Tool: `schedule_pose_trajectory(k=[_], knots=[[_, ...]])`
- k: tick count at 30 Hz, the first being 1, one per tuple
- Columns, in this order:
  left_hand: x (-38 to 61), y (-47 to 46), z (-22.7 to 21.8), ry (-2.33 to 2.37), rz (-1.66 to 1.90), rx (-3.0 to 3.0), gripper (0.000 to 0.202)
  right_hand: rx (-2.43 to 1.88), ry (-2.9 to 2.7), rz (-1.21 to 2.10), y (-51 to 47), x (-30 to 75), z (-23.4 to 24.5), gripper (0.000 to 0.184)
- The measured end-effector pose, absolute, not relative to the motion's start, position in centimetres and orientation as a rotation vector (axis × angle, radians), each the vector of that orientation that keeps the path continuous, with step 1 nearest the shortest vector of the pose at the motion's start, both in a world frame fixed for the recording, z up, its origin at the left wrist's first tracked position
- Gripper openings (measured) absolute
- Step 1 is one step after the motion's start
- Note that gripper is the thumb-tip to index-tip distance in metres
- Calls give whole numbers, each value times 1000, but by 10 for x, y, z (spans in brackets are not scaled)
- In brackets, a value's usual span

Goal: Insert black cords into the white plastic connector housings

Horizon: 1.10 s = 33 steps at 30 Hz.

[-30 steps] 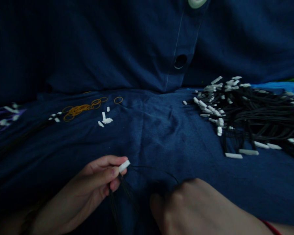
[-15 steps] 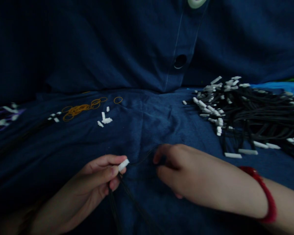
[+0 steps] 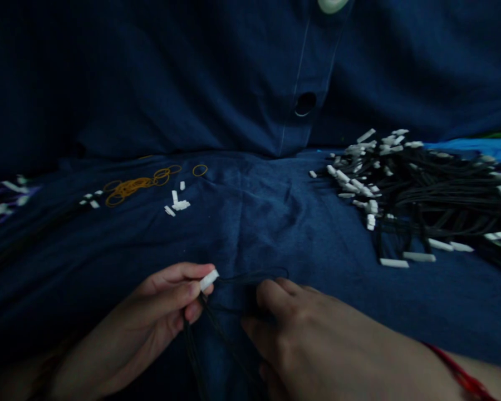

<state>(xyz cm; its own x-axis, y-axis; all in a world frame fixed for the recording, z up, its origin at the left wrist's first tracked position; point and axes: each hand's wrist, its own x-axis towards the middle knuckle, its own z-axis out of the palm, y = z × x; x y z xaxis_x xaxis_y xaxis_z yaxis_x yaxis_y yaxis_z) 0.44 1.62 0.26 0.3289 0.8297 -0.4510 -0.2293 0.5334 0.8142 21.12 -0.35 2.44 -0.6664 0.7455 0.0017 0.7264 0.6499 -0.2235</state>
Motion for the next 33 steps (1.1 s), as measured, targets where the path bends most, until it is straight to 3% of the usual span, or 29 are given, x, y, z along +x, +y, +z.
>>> schedule_pose_trajectory(k=[5, 9, 13, 16, 33], knots=[[4, 16, 2, 996, 775, 720, 16, -1333, -2703, 323, 0, 203, 25, 35], [3, 16, 0, 1009, 762, 734, 17, -1295, -2476, 756, 0, 193, 23, 44], [4, 17, -2, 1014, 775, 719, 16, -1277, -2249, 1167, 6, 182, 18, 26], [5, 17, -1, 1010, 788, 703, 17, -1299, -2142, 1355, 12, 178, 12, 25], [5, 15, -1, 992, 812, 677, 16, -1345, -2092, 1299, 16, 182, 12, 23]])
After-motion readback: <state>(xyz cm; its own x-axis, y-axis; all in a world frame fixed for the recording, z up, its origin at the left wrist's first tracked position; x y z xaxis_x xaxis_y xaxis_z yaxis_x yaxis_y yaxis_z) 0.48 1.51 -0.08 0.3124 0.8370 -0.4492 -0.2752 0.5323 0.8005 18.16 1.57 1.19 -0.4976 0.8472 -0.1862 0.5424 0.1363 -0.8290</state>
